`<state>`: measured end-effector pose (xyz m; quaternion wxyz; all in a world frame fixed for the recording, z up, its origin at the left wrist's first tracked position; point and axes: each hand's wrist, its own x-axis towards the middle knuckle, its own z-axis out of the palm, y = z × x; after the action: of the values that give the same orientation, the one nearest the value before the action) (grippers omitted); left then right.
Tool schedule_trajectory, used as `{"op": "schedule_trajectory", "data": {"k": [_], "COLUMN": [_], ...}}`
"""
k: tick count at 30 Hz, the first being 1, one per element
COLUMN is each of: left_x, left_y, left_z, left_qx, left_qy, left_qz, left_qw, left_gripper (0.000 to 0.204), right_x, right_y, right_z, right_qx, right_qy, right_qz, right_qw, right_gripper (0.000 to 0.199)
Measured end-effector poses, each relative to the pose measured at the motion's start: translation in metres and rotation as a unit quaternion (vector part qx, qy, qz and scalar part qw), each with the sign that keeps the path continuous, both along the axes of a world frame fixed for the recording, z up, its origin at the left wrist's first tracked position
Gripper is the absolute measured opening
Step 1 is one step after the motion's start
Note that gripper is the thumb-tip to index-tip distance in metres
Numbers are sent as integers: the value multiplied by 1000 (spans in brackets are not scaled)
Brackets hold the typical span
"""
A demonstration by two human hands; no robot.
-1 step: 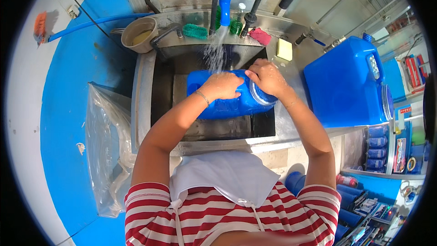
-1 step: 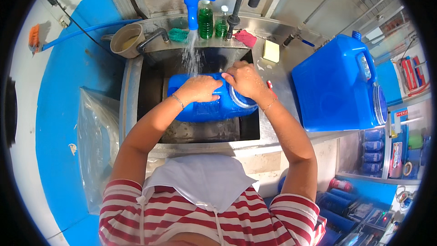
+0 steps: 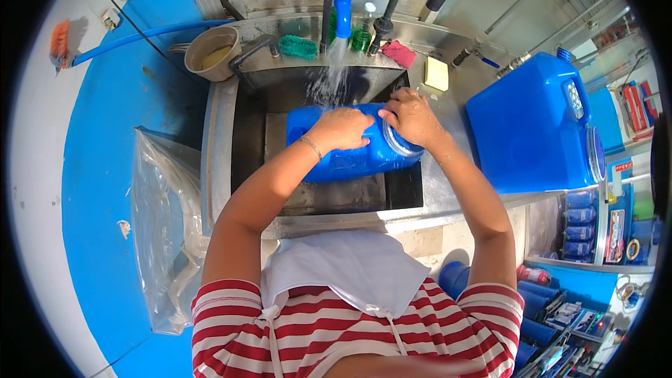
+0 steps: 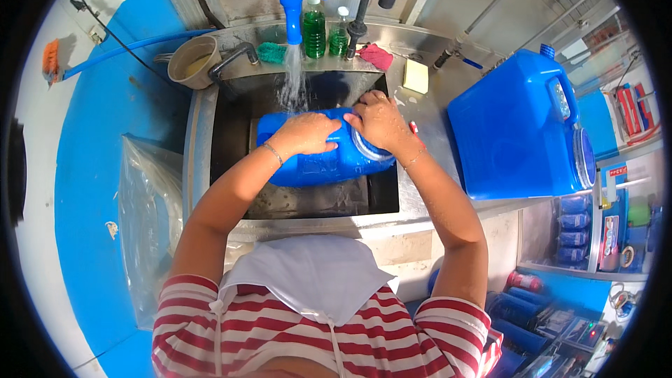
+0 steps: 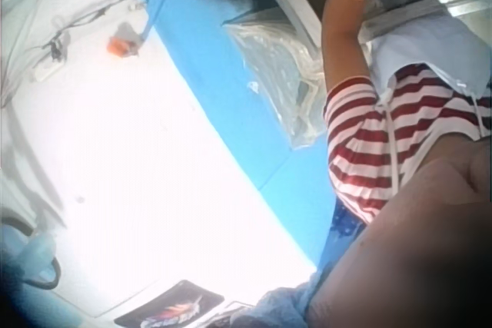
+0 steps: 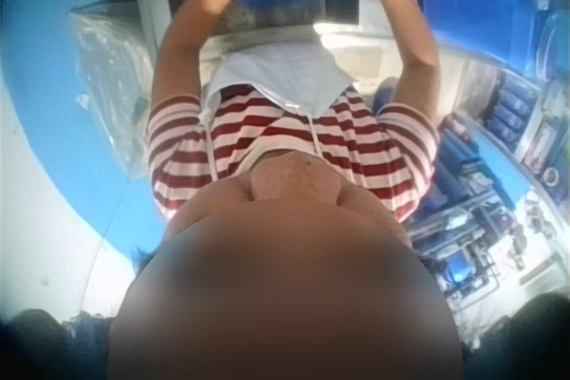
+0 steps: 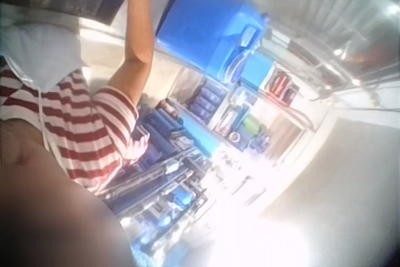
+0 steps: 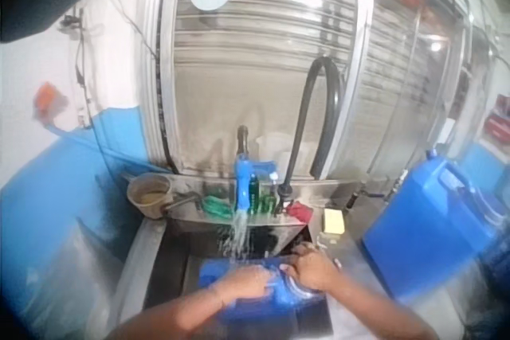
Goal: The person retrieves two blue plastic jerrycans from a shelf and moves to a sink. They scrub the exterior of one jerrycan with a sponge, rinse it, then use a toothbrush to clean the cap and neck area. They repeat similar cleaning steps on the second jerrycan, rinsing both under running water.
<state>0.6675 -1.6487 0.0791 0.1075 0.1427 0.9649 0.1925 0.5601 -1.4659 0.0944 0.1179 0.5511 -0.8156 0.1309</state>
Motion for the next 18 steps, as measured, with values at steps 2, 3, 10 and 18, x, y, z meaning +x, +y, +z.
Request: {"op": "schedule_trajectory", "data": {"k": [2, 3, 10, 18], "left_x": [-2, -1, 0, 32], "left_y": [2, 5, -1, -42], "left_z": [0, -1, 6, 7], "left_qx": [8, -5, 8, 9], "left_qy": [1, 11, 18, 16], "left_qz": [7, -6, -17, -88], "left_qw": [1000, 1000, 1000, 996], "left_gripper": [37, 37, 45, 39], "right_x": [-1, 1, 49, 78], "right_y": [8, 12, 29, 27], "right_z": [-2, -3, -1, 46], "right_qx": [37, 43, 184, 284], "right_qy": [-172, -186, -123, -110], "right_qz": [62, 65, -168, 226], "right_qw": [982, 980, 960, 925], "right_gripper": [33, 30, 98, 68]}}
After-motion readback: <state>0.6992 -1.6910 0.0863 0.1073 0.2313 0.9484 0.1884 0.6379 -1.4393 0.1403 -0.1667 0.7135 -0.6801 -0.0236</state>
